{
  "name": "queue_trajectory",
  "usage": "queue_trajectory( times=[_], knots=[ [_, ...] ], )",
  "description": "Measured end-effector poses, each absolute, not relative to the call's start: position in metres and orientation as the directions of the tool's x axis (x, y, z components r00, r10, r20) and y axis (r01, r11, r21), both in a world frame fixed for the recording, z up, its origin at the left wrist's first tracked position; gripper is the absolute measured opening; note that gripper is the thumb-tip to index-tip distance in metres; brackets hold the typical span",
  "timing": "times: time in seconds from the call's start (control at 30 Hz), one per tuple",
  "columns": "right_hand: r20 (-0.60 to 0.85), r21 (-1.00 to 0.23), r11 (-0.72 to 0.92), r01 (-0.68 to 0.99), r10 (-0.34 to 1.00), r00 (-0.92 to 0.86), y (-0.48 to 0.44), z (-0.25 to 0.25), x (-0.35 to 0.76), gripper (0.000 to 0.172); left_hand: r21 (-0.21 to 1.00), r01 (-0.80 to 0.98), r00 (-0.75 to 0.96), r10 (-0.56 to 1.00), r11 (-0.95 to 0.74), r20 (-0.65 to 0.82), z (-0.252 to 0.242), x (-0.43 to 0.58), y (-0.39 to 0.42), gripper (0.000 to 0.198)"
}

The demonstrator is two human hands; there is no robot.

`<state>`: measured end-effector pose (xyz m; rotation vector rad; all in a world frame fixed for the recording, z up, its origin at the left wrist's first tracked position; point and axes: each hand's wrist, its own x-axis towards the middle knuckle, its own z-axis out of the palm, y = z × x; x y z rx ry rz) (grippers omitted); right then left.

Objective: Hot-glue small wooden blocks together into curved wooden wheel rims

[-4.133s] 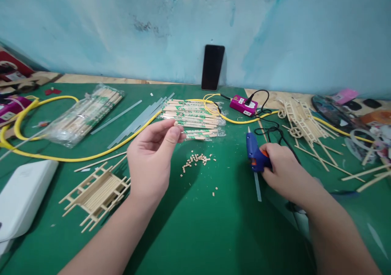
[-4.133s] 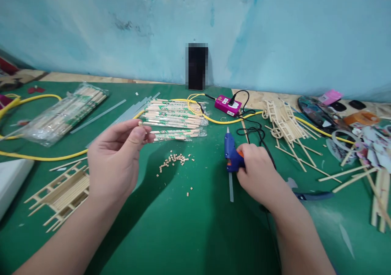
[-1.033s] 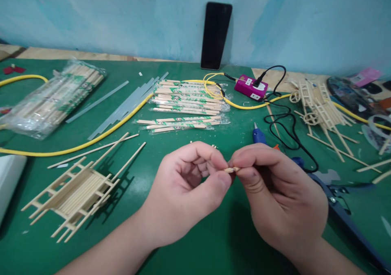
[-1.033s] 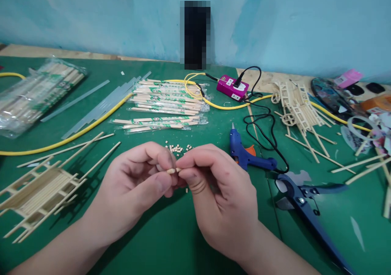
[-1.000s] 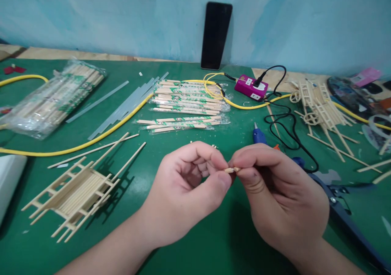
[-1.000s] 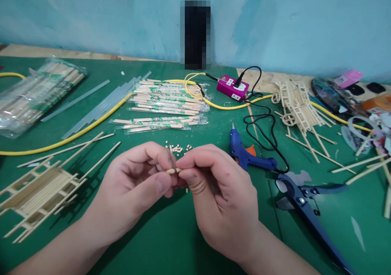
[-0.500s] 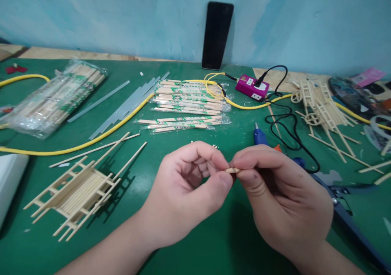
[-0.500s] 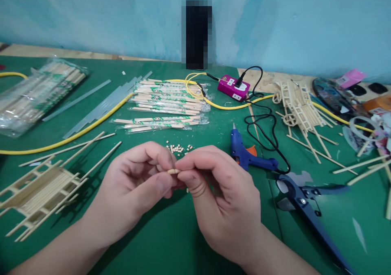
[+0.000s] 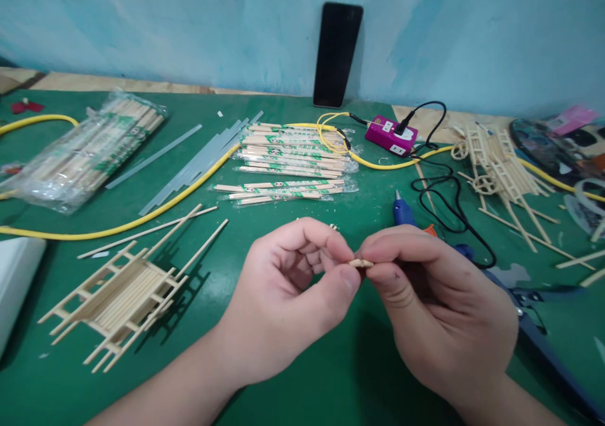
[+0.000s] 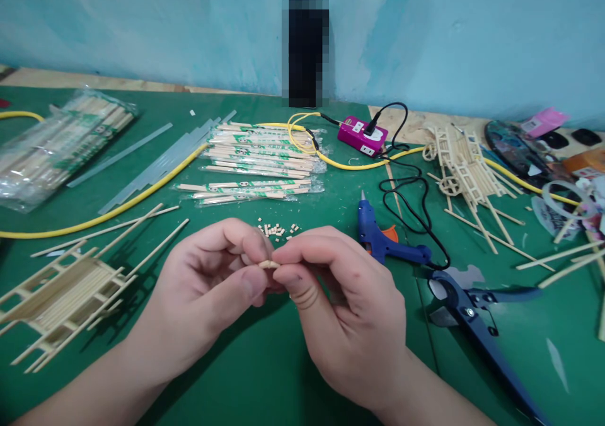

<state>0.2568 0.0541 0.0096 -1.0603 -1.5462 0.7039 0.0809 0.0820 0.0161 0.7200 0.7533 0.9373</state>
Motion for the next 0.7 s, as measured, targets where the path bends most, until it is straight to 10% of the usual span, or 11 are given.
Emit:
queue_trajectory(
  times=[0.7],
  knots=[
    [0.431,-0.867,0.421,0.267,0.902,-0.023,0.0541,0.0095,0.2585,0.025,0.853,-0.378,0.362,0.905,0.361,-0.223,0.0181,0.0791,0.0808,0.028]
  ],
)
